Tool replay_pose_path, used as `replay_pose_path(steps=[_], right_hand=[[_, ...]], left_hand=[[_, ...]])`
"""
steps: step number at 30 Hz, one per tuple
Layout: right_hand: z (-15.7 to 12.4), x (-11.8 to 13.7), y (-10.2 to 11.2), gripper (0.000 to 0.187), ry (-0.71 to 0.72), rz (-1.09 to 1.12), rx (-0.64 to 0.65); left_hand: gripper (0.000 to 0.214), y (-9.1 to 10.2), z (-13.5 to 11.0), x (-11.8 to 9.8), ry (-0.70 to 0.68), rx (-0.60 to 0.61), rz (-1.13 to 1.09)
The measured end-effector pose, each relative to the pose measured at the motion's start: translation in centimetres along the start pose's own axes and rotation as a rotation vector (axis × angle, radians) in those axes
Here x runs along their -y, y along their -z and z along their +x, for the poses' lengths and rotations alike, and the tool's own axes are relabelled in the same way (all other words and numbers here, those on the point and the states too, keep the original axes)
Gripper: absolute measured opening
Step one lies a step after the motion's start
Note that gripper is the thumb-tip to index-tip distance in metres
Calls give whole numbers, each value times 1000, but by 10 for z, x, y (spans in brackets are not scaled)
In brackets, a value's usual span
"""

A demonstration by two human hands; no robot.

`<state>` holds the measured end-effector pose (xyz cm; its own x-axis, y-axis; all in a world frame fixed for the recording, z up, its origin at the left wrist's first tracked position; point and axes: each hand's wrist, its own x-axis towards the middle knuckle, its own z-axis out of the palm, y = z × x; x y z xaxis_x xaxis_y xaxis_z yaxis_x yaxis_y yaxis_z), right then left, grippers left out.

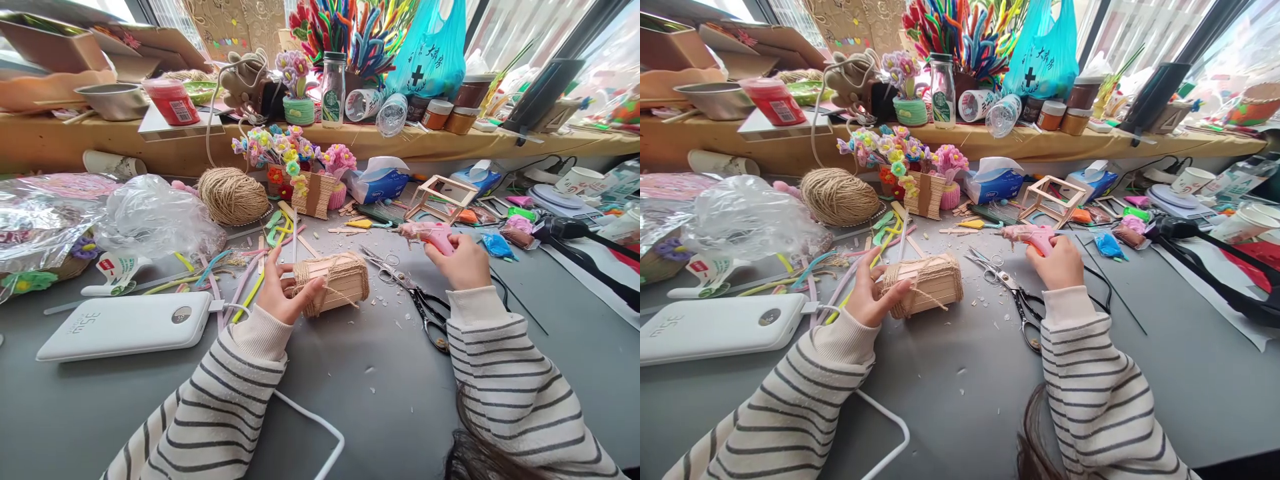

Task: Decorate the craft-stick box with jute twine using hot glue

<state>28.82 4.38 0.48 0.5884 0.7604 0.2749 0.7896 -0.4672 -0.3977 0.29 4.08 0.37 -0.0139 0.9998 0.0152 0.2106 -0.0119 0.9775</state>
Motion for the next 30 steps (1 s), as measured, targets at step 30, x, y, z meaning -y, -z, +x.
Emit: replay_pose_path(steps=[30], right_hand=[[-75, 44, 9, 27, 632, 154, -512]], left_hand=[[99, -2, 2, -3, 19, -109, 220]])
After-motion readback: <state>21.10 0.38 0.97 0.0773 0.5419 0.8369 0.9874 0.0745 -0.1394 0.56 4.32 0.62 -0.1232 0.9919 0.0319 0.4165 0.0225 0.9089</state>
